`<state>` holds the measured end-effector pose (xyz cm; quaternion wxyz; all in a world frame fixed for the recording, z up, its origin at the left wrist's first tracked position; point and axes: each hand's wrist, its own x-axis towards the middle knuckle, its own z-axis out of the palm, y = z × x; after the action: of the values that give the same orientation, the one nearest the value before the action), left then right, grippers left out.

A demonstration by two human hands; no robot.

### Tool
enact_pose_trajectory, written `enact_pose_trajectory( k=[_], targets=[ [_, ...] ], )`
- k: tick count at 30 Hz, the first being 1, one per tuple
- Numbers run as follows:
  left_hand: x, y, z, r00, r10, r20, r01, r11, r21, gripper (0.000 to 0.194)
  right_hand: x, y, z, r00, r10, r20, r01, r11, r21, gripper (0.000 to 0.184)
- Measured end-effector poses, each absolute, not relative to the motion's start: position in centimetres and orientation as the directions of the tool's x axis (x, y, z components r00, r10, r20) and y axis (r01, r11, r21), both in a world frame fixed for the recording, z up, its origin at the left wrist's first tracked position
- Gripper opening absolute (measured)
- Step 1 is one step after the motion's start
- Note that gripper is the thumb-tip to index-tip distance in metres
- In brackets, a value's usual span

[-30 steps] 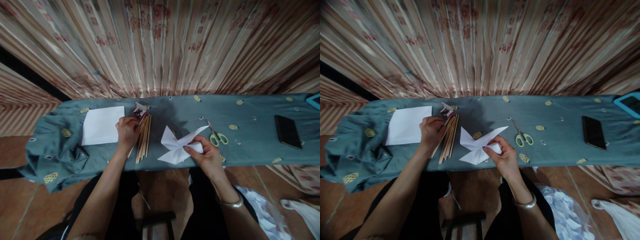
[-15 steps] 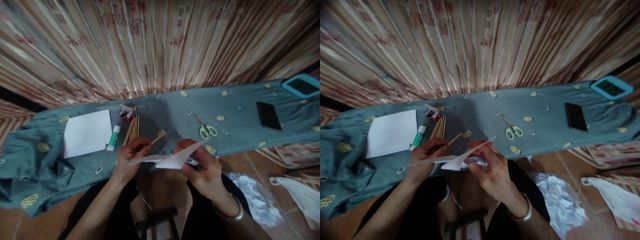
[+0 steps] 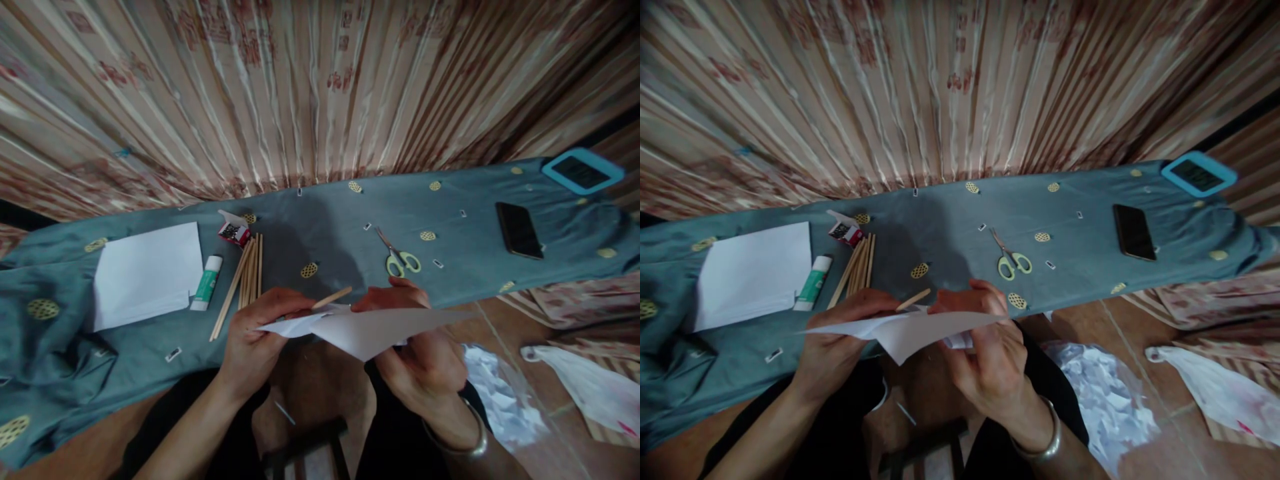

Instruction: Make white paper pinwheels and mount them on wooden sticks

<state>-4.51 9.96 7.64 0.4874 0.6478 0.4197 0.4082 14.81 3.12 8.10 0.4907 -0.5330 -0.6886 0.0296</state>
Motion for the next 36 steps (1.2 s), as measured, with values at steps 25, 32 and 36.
enact_pose_trajectory(
  k=[25, 32, 36],
  targets=[
    [-4.1, 9.6, 7.1, 0.338, 0.927, 0.162, 0.049, -0.189, 0.981, 0.016, 15.2, 3.1, 9.4, -0.076, 0.776, 0.626, 0.712, 0.482, -0.511, 0.042],
    [-4.3, 9.5, 7.1, 0.354, 0.921, 0.164, 0.068, -0.200, 0.978, 0.014, 15.1, 3.2, 8.8, -0.030, 0.764, 0.644, 0.712, 0.469, -0.523, 0.043],
    [-4.3, 9.6, 7.0, 0.357, 0.914, 0.191, 0.093, -0.239, 0.967, 0.014, 15.1, 3.2, 8.7, -0.023, 0.760, 0.650, 0.697, 0.478, -0.535, 0.039]
  ],
)
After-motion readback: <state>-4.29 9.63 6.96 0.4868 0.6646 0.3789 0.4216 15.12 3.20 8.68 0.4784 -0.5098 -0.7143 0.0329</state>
